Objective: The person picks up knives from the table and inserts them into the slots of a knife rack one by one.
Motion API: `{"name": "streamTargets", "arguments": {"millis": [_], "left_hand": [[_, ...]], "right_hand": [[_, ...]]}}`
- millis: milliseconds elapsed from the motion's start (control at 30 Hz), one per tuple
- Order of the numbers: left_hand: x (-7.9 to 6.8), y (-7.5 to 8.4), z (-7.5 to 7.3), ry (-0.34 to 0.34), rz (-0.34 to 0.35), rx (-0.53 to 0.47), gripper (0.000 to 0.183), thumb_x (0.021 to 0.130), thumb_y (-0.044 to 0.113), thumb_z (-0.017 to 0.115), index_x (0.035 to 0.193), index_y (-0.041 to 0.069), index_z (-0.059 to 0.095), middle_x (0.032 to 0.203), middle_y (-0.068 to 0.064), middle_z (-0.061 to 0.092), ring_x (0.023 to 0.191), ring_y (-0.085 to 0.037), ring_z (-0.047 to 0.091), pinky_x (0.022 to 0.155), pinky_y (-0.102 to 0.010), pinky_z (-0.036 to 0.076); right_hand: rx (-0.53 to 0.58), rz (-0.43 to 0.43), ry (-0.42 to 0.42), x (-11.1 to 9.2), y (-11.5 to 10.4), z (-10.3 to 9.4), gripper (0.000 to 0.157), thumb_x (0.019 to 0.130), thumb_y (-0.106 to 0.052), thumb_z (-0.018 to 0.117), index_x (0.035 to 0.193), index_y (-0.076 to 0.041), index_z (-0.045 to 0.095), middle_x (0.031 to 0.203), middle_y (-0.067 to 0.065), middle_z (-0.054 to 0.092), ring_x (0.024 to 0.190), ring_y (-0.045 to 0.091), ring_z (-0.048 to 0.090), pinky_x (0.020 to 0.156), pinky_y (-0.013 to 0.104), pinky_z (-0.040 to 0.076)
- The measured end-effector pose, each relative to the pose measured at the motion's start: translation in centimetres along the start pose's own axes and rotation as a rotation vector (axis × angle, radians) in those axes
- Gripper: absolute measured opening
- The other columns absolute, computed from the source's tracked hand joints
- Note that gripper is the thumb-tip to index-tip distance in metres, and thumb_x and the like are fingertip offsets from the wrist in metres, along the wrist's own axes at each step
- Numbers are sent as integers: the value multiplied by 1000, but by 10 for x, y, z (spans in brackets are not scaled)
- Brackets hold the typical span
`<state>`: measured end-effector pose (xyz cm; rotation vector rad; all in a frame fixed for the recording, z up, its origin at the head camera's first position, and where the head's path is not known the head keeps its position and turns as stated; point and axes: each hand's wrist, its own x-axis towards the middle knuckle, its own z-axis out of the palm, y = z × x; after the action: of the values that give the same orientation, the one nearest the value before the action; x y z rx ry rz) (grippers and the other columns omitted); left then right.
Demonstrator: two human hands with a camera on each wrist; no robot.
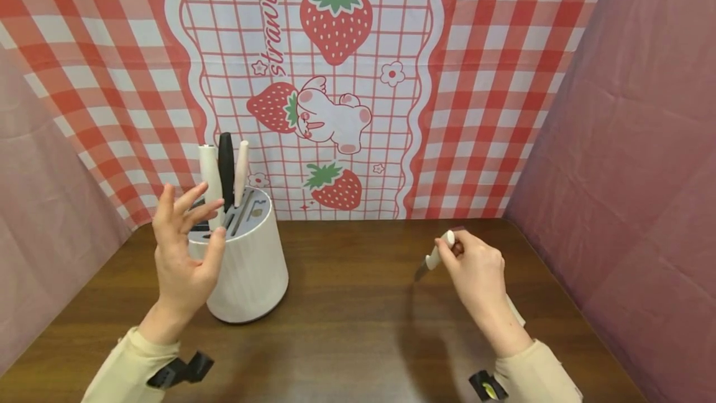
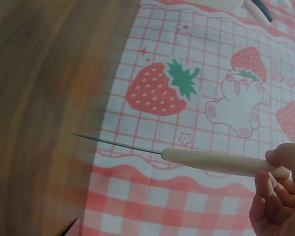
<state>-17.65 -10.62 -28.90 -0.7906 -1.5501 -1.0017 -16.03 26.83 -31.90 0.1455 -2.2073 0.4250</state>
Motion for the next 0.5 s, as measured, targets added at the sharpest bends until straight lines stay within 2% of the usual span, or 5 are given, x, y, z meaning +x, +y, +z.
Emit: {"name": "streamTargets", "arguments": {"millis": [200, 500], "left_hand": [[-5, 5, 7, -59, -7, -48, 64, 91, 21, 50, 134, -14, 19, 130, -23, 45, 97, -30, 60, 90, -26, 44], [-12, 11, 21, -131, -7, -44, 60, 90, 23, 51, 132, -13, 28, 124, -21, 50, 91, -26, 63, 84, -25, 46]], "right_hand": [[30, -13, 35, 2, -9, 0, 17, 72, -16, 74, 66, -6, 61, 53, 1, 55, 46, 5, 42, 44, 26, 34], [24, -45, -11, 7, -27, -1, 22, 77, -19, 70, 64, -9, 55, 52, -3, 45, 46, 7, 33, 45, 24, 28]]}}
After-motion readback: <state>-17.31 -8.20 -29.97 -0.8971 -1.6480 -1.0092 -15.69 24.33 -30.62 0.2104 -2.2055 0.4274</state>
